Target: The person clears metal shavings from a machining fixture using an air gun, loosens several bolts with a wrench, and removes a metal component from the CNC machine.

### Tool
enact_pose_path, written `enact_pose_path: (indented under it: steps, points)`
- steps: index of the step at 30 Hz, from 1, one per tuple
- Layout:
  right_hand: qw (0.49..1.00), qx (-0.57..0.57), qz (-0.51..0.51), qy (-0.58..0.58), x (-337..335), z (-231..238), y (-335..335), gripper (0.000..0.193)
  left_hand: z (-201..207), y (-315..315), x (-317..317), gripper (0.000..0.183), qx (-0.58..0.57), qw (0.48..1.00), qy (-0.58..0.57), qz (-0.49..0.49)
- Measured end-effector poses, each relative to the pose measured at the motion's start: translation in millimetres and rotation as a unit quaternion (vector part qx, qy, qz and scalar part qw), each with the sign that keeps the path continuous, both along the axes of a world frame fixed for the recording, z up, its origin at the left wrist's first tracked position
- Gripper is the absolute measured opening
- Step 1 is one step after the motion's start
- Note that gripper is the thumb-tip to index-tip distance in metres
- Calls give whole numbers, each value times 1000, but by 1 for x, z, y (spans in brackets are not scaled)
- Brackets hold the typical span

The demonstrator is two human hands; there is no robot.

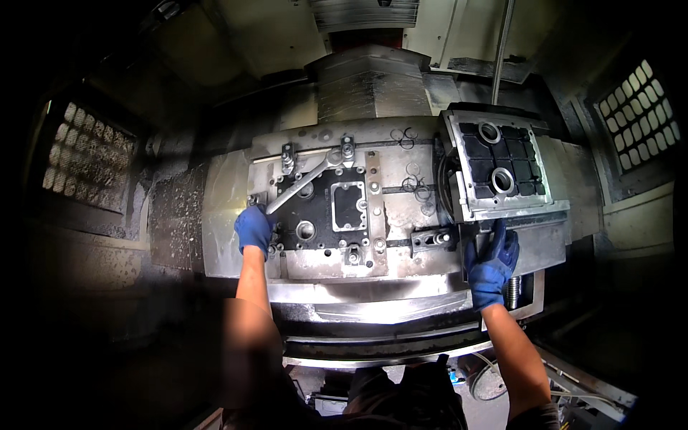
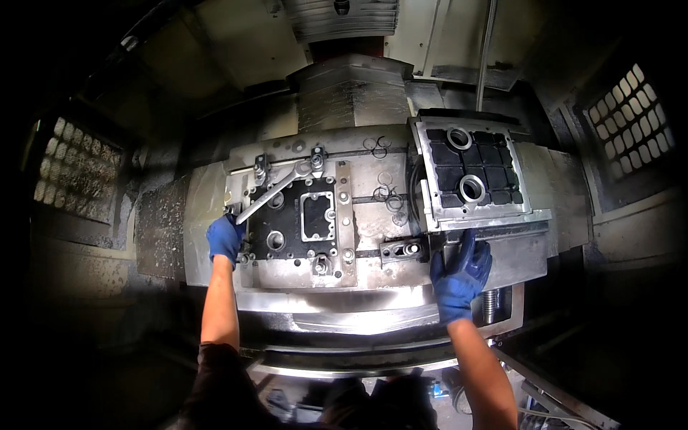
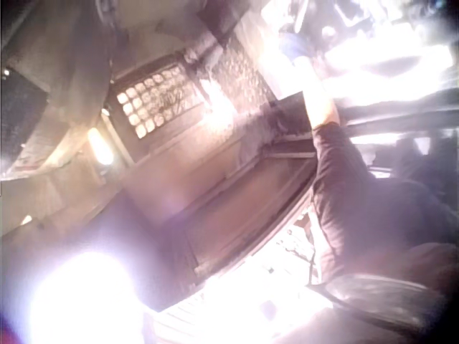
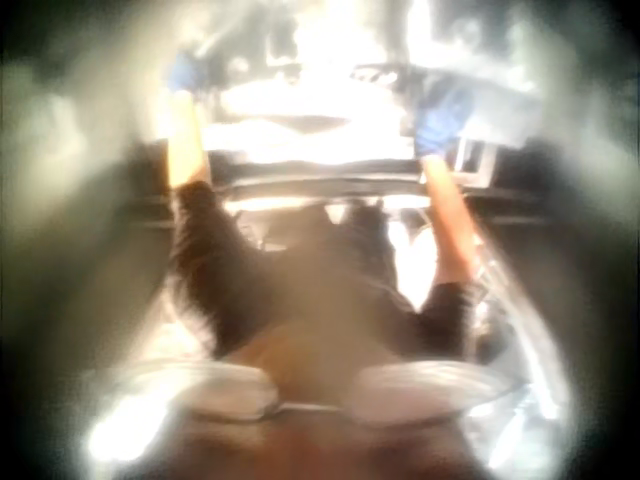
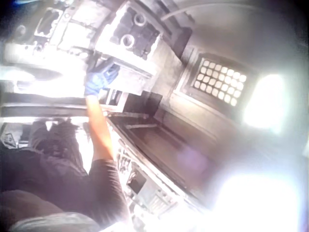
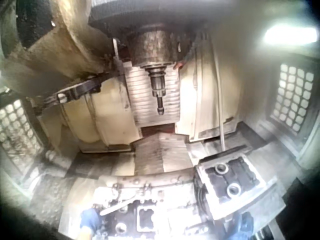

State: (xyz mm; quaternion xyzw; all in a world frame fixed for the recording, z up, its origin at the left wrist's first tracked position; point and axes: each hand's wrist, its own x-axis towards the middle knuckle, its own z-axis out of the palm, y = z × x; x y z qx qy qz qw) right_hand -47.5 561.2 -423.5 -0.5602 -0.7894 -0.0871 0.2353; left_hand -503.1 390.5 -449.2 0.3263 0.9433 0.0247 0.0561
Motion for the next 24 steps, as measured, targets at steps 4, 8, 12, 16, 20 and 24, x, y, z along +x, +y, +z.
enact_pose_path:
  steps: [4, 8, 12, 16, 20, 24]
  points:
    - [1000, 13, 3, -14, 1, -2, 2, 80, -1, 29, -24, 29, 9, 998, 0, -69]
    - [999, 24, 24, -12, -3, 2, 3, 79, -36, 48, -71, 32, -37, 985, 47, -160]
    - [1000, 3, 19, -7, -3, 0, 2, 79, -30, 62, -85, 31, -55, 975, -65, -206]
    - [999, 17, 31, 5, -3, -3, 1, 78, -73, 44, -65, 30, -5, 984, 29, -176]
    - [999, 15, 40, 3, 2, -7, 2, 80, -50, 34, -23, 30, 5, 998, -1, -70]
    - [999, 5, 45, 13, 2, -7, 1, 82, -29, 38, -12, 31, -3, 998, 22, -54]
